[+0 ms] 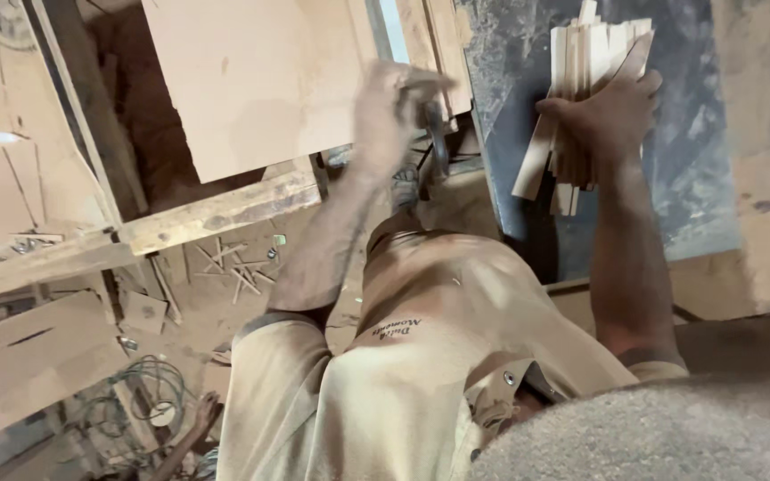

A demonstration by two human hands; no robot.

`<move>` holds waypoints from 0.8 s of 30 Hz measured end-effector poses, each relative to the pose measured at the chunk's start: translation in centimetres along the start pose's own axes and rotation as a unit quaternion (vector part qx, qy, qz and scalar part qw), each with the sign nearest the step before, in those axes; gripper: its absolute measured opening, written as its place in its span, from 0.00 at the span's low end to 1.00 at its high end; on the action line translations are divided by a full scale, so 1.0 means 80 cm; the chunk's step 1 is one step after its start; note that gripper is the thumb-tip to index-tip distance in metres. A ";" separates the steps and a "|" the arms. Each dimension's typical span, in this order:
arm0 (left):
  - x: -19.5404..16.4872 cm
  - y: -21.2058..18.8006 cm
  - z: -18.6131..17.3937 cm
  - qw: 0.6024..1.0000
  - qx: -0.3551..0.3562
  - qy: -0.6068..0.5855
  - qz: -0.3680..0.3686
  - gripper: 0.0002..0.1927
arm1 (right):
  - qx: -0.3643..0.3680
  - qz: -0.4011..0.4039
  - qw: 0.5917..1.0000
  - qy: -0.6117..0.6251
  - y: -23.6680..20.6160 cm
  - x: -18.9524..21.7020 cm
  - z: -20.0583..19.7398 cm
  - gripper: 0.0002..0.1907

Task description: The person feeds thin wooden strips one at a time into a table saw, guiding each strip along the fence to cut it, then stacks the cut pieces on the work surface beside the saw. The person continues handling and stacking the strips throughout the episode.

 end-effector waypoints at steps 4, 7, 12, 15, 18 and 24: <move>0.045 0.033 -0.056 0.969 -0.075 0.207 0.114 0.08 | 0.024 0.064 0.993 0.096 -0.003 -0.012 0.010 0.69; 0.089 0.040 -0.030 0.953 -0.023 0.278 0.114 0.06 | 0.003 -0.024 1.000 0.004 0.000 0.001 0.004 0.77; 0.108 0.038 -0.013 0.964 -0.045 0.228 0.127 0.14 | 0.022 -0.045 0.997 -0.051 0.001 -0.003 0.007 0.77; 0.127 0.047 0.000 0.954 -0.020 0.291 0.070 0.16 | 0.018 -0.055 0.998 -0.033 -0.001 -0.008 0.010 0.74; 0.150 0.052 0.018 0.935 0.010 0.353 -0.022 0.17 | 0.021 -0.046 0.999 -0.014 -0.003 -0.018 0.014 0.73; 0.140 0.054 0.034 0.901 -0.036 0.423 0.085 0.27 | -0.017 -0.094 0.995 -0.041 -0.005 -0.017 0.006 0.72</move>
Point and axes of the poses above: each hand's wrist, its own y-axis towards the middle knuckle, its own z-axis out of the palm, x = y × z, the point moved 9 cm from there along y, towards the middle knuckle, and after that the axes turned 11 degrees about -x, right-handed, at the moved point
